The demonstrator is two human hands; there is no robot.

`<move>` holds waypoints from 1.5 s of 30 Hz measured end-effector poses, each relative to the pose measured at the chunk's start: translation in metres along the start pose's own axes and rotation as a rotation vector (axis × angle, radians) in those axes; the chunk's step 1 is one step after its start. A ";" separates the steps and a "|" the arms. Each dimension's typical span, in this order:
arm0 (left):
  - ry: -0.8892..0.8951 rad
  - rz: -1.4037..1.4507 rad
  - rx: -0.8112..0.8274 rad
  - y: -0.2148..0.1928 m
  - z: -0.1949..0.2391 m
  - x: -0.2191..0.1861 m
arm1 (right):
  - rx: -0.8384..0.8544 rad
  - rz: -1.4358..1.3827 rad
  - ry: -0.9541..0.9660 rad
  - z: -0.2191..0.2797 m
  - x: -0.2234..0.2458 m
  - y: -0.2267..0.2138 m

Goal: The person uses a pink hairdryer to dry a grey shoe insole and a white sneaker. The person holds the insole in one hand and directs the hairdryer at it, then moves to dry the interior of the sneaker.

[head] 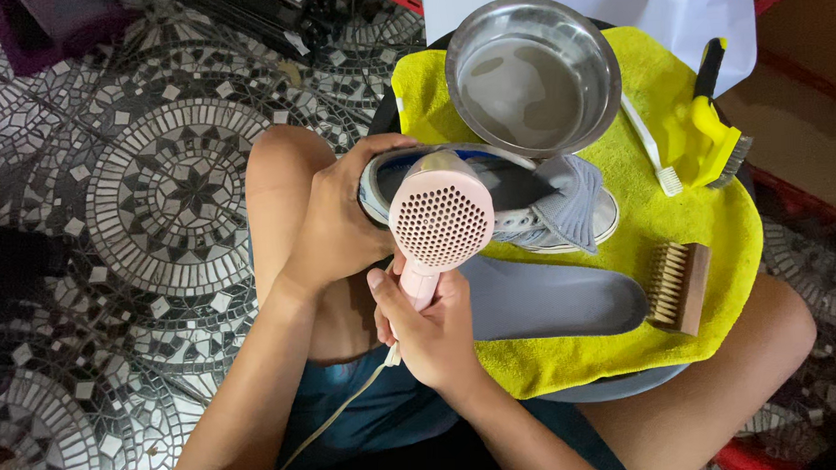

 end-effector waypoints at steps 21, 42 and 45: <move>-0.003 -0.024 0.031 -0.002 0.000 -0.004 | 0.021 0.020 -0.001 0.004 -0.008 -0.007; -0.035 -0.148 0.093 -0.005 -0.003 -0.028 | 0.020 0.129 0.186 0.004 0.007 0.005; -0.038 -0.155 0.086 -0.006 -0.004 -0.029 | 0.048 0.098 0.169 0.004 0.007 0.006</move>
Point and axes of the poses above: each hand's wrist, its own z-axis away from the middle knuckle, its own y-axis out of the palm, x = y × z, the point moved 7 cm from there along -z, towards the middle knuckle, and after that the axes turned 12 degrees about -z, right-handed, at the moved point
